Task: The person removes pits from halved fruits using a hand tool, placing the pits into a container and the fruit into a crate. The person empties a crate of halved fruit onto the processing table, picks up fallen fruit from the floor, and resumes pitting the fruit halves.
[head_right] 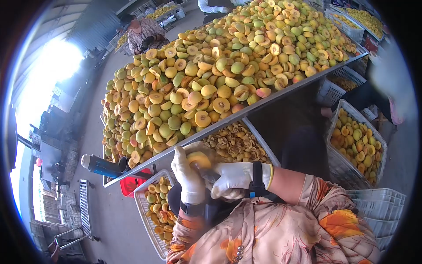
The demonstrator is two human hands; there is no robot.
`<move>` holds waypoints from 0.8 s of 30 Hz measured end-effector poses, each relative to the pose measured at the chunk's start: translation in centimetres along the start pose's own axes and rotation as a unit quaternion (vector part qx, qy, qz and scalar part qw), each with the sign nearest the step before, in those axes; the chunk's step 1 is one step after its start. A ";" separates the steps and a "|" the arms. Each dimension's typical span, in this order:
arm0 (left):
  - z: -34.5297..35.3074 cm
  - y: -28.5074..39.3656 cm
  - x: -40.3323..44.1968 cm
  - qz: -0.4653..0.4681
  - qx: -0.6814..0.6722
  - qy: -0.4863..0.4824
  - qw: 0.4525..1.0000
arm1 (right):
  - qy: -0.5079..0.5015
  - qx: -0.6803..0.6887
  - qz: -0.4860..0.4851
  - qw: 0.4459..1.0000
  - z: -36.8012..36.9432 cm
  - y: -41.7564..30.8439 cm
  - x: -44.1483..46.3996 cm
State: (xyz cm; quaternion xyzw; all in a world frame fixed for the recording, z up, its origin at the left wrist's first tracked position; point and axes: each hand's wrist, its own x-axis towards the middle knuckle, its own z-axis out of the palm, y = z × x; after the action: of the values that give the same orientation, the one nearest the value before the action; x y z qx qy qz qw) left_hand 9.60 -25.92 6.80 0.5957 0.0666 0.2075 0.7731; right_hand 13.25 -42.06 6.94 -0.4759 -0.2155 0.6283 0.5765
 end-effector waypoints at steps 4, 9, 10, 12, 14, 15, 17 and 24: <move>-0.9 0.1 -0.4 -0.048 -0.061 0.064 0.995 | 0.033 -0.010 -0.027 0.999 1.2 0.5 1.0; -5.6 0.5 -1.6 0.034 0.027 0.171 0.984 | 0.096 -0.158 -0.149 0.971 1.6 1.1 1.9; -7.8 1.0 -2.0 0.040 0.026 0.183 0.982 | 0.086 -0.142 -0.110 0.980 1.5 0.8 1.3; -12.1 2.7 -2.9 0.035 0.085 0.296 0.951 | 0.157 -0.282 -0.175 0.930 0.3 1.8 1.1; -19.9 1.9 -4.7 -0.018 0.204 0.281 0.938 | 0.253 -0.450 -0.117 0.848 -1.0 2.0 0.2; -21.8 1.2 -5.4 -0.008 0.460 0.258 0.849 | 0.221 -0.558 0.010 0.800 -3.3 3.6 0.7; -23.9 0.4 -5.6 0.025 0.852 0.166 0.495 | 0.182 -0.633 0.154 0.737 -7.9 7.1 1.4; -10.0 -3.8 9.6 0.131 0.592 -0.005 0.795 | 0.230 -0.566 0.139 0.780 -8.7 6.0 1.0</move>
State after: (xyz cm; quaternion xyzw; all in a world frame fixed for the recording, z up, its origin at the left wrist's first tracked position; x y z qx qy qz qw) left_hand 15.73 -13.94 1.83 0.9412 0.0939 0.2235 0.2354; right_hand 17.60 -44.98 -2.23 -0.8715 -0.3248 0.3387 0.1423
